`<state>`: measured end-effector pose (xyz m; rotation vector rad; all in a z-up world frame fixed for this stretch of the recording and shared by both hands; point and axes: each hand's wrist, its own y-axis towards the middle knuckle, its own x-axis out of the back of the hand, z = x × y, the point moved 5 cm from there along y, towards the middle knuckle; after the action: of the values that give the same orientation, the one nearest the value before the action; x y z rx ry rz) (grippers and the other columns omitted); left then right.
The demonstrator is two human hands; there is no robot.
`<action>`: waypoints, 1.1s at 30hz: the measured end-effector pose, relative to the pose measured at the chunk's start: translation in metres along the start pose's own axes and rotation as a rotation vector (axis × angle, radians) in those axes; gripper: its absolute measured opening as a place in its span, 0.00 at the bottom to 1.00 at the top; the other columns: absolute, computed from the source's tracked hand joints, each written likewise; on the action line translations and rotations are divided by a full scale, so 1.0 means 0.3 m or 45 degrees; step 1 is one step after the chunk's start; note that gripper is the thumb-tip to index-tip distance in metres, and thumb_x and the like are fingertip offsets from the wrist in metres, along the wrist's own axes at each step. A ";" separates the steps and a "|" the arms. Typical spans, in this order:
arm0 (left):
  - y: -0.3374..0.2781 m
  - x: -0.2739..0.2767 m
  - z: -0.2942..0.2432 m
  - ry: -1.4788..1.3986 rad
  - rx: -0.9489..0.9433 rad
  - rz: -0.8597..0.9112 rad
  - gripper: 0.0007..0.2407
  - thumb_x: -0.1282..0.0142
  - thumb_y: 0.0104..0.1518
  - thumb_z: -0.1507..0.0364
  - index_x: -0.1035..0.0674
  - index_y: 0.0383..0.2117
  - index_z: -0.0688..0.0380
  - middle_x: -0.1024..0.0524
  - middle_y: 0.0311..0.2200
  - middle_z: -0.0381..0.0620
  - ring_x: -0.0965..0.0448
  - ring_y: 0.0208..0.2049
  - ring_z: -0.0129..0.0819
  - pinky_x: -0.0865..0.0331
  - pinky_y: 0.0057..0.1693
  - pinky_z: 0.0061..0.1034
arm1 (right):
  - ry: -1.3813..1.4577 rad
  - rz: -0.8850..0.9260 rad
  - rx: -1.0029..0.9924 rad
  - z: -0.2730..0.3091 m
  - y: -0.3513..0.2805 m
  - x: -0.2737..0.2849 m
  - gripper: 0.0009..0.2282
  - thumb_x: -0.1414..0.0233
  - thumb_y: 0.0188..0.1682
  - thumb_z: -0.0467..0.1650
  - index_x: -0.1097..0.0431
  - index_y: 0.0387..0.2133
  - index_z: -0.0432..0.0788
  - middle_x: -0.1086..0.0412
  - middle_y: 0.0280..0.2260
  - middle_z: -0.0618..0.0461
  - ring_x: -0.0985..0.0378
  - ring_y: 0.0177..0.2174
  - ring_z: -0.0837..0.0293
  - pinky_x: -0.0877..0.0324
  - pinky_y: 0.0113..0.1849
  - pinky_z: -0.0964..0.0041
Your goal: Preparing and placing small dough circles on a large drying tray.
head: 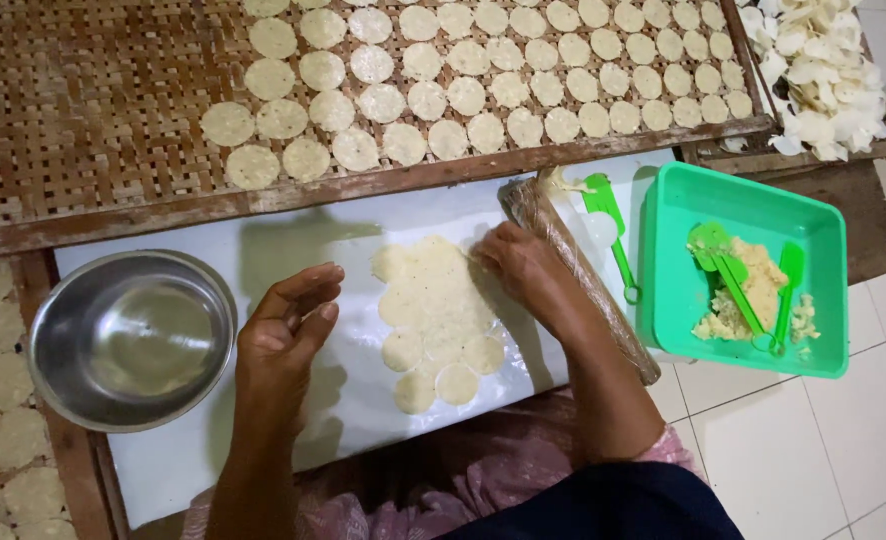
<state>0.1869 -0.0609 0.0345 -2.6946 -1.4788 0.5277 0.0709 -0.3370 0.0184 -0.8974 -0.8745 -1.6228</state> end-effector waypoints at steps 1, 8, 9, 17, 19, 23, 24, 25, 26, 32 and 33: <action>-0.001 -0.002 -0.001 0.000 0.000 -0.001 0.15 0.45 0.58 0.82 0.24 0.52 0.63 0.22 0.53 0.49 0.24 0.57 0.36 0.32 0.64 0.30 | 0.001 0.001 0.001 -0.004 -0.010 0.006 0.08 0.45 0.48 0.24 0.24 0.40 0.39 0.26 0.39 0.43 0.22 0.37 0.45 0.26 0.40 0.54; 0.001 -0.015 0.009 0.022 0.021 0.035 0.16 0.44 0.57 0.81 0.24 0.53 0.62 0.22 0.53 0.48 0.24 0.57 0.36 0.32 0.64 0.31 | 0.009 0.139 -0.088 -0.003 -0.012 0.005 0.07 0.44 0.45 0.25 0.24 0.37 0.42 0.25 0.36 0.47 0.21 0.36 0.47 0.26 0.39 0.54; 0.001 -0.016 0.008 0.048 0.035 0.034 0.16 0.44 0.57 0.81 0.24 0.53 0.62 0.22 0.53 0.48 0.24 0.57 0.36 0.32 0.64 0.30 | 0.032 0.161 -0.157 0.007 0.001 0.010 0.07 0.44 0.45 0.25 0.25 0.37 0.43 0.24 0.36 0.48 0.20 0.36 0.49 0.25 0.39 0.55; -0.003 -0.016 -0.005 0.067 0.062 0.032 0.16 0.43 0.57 0.81 0.24 0.53 0.62 0.22 0.54 0.48 0.25 0.57 0.36 0.32 0.63 0.31 | 0.043 0.044 -0.156 0.036 0.067 -0.023 0.17 0.40 0.44 0.26 0.28 0.48 0.47 0.27 0.38 0.46 0.21 0.33 0.48 0.26 0.34 0.54; -0.005 -0.013 -0.001 0.058 0.042 0.040 0.16 0.43 0.57 0.81 0.24 0.53 0.62 0.22 0.54 0.49 0.25 0.57 0.37 0.32 0.64 0.31 | 0.039 0.015 -0.123 0.028 0.062 -0.037 0.19 0.41 0.43 0.25 0.27 0.50 0.48 0.27 0.40 0.46 0.21 0.32 0.48 0.26 0.34 0.55; -0.003 -0.013 0.007 0.072 0.047 0.045 0.16 0.43 0.57 0.81 0.24 0.53 0.61 0.22 0.54 0.47 0.25 0.57 0.36 0.32 0.63 0.30 | -0.059 -0.005 -0.086 0.042 0.050 -0.027 0.11 0.41 0.44 0.25 0.25 0.40 0.45 0.27 0.39 0.46 0.23 0.37 0.46 0.27 0.35 0.53; -0.002 -0.013 0.006 0.084 0.051 0.041 0.17 0.43 0.56 0.81 0.24 0.53 0.61 0.22 0.54 0.47 0.25 0.57 0.36 0.31 0.63 0.30 | -0.066 -0.019 -0.070 0.048 0.047 -0.024 0.09 0.40 0.43 0.25 0.25 0.38 0.44 0.27 0.38 0.46 0.23 0.38 0.45 0.27 0.36 0.53; -0.003 -0.013 0.005 0.084 0.050 0.041 0.17 0.43 0.56 0.81 0.24 0.53 0.61 0.22 0.54 0.47 0.25 0.57 0.36 0.31 0.63 0.30 | -0.066 -0.020 -0.069 0.052 0.041 -0.016 0.09 0.40 0.43 0.25 0.25 0.38 0.44 0.27 0.38 0.46 0.23 0.38 0.45 0.27 0.36 0.53; -0.006 -0.014 0.002 0.068 0.040 0.049 0.16 0.43 0.57 0.81 0.24 0.53 0.61 0.22 0.54 0.47 0.25 0.57 0.36 0.32 0.63 0.30 | -0.043 0.006 -0.099 0.054 0.035 -0.013 0.09 0.40 0.43 0.26 0.25 0.37 0.43 0.27 0.38 0.46 0.23 0.38 0.46 0.26 0.37 0.53; -0.007 -0.021 0.000 0.068 0.017 0.065 0.16 0.43 0.57 0.81 0.24 0.53 0.61 0.22 0.54 0.48 0.25 0.57 0.35 0.31 0.63 0.30 | -0.008 0.251 -0.247 0.048 -0.018 0.005 0.07 0.42 0.46 0.30 0.24 0.37 0.46 0.26 0.39 0.49 0.21 0.36 0.49 0.25 0.37 0.55; -0.007 -0.024 -0.002 0.076 0.021 0.068 0.16 0.44 0.57 0.81 0.24 0.53 0.61 0.22 0.54 0.47 0.25 0.57 0.35 0.31 0.63 0.30 | -0.007 0.307 -0.262 0.048 -0.028 0.007 0.06 0.42 0.48 0.31 0.23 0.37 0.47 0.26 0.39 0.49 0.21 0.34 0.49 0.25 0.37 0.55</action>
<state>0.1818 -0.0655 0.0375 -2.7193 -1.3855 0.4554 0.0643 -0.3236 0.0258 -1.1060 -0.5845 -1.5172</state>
